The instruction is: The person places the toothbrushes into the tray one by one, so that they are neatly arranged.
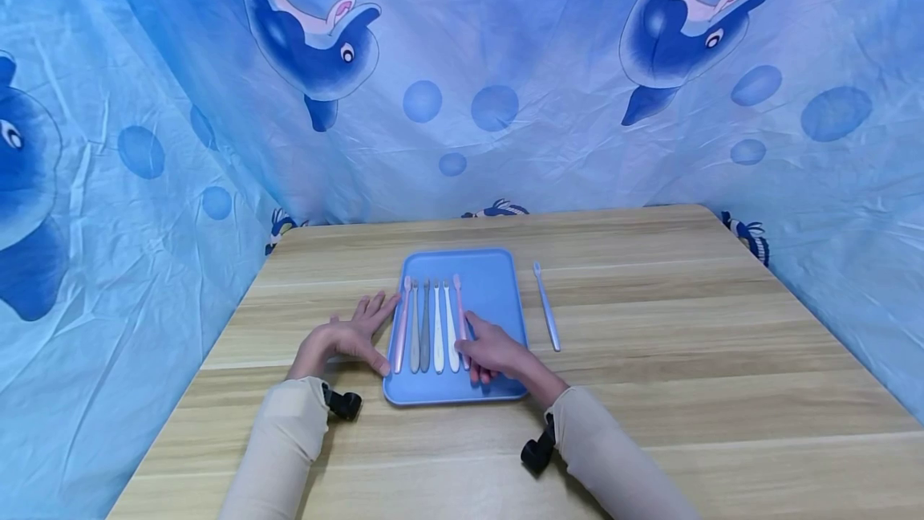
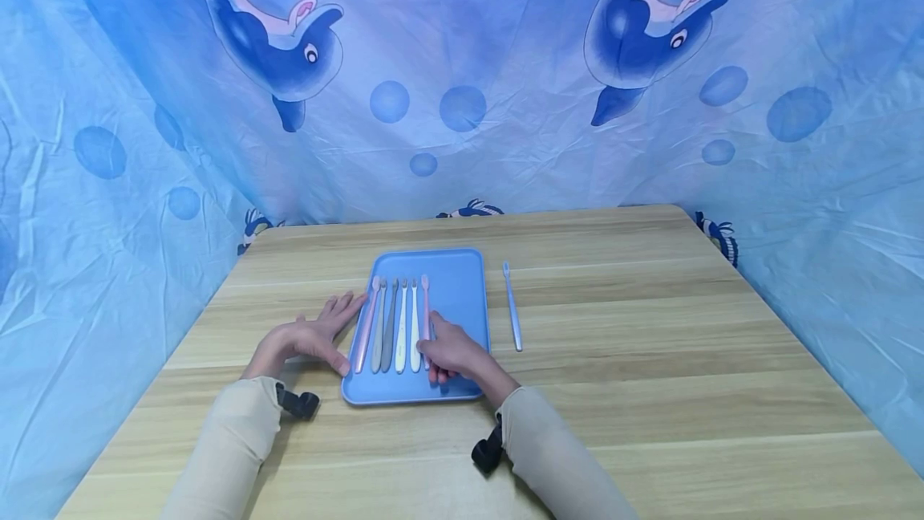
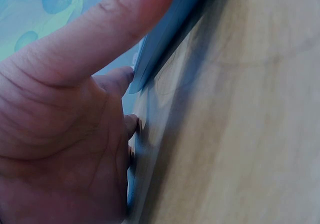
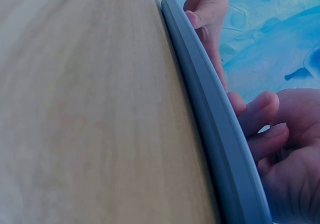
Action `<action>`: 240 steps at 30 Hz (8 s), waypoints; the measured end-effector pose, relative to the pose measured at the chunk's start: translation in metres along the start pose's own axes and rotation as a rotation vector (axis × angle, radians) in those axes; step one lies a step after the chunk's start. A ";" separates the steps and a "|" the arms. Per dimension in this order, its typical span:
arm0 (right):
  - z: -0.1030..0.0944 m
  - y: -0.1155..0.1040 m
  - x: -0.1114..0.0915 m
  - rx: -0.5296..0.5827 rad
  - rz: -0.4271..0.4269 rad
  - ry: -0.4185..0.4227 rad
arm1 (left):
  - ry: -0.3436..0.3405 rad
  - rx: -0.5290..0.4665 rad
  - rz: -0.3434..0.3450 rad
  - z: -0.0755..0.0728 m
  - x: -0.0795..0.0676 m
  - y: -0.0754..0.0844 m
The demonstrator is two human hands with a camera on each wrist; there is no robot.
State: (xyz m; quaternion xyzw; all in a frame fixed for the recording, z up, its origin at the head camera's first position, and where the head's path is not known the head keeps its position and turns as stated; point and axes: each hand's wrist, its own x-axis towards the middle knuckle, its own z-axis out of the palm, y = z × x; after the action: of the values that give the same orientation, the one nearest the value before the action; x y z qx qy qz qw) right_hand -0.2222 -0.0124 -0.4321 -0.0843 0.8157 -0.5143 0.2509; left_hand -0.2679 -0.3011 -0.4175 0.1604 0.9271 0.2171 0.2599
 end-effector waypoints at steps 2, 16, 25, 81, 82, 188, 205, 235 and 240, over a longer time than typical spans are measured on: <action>0.000 0.000 -0.001 0.000 -0.005 0.000 | 0.006 0.008 -0.006 0.002 0.002 -0.003; -0.008 -0.006 -0.008 0.028 -0.035 0.002 | 0.002 0.013 -0.007 0.002 0.005 -0.003; -0.025 -0.015 -0.020 0.020 -0.050 0.023 | 0.004 -0.015 0.009 0.003 0.003 -0.003; -0.115 0.043 -0.037 0.037 0.004 0.131 | 0.016 0.028 -0.033 0.008 0.017 -0.016; -0.115 0.043 -0.037 0.042 0.003 0.129 | 0.015 0.027 -0.035 0.007 0.017 -0.016; -0.104 0.060 -0.036 -0.054 -0.025 0.248 | -0.004 0.008 0.019 0.000 -0.002 0.003; -0.113 0.052 -0.043 0.017 -0.028 0.263 | 0.000 -0.002 0.005 0.003 0.003 -0.004; -0.117 0.026 -0.048 0.011 -0.085 0.251 | 0.010 0.013 0.015 0.005 0.006 -0.010; -0.111 0.022 -0.046 0.027 -0.107 0.243 | -0.003 -0.006 0.015 0.002 0.002 -0.001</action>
State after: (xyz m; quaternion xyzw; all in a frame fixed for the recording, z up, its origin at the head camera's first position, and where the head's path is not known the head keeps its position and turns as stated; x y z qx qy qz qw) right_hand -0.2348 0.1046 -0.3986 -0.0616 0.8275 -0.5442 0.1235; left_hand -0.2685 -0.3010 -0.4201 0.1671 0.9248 0.2216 0.2602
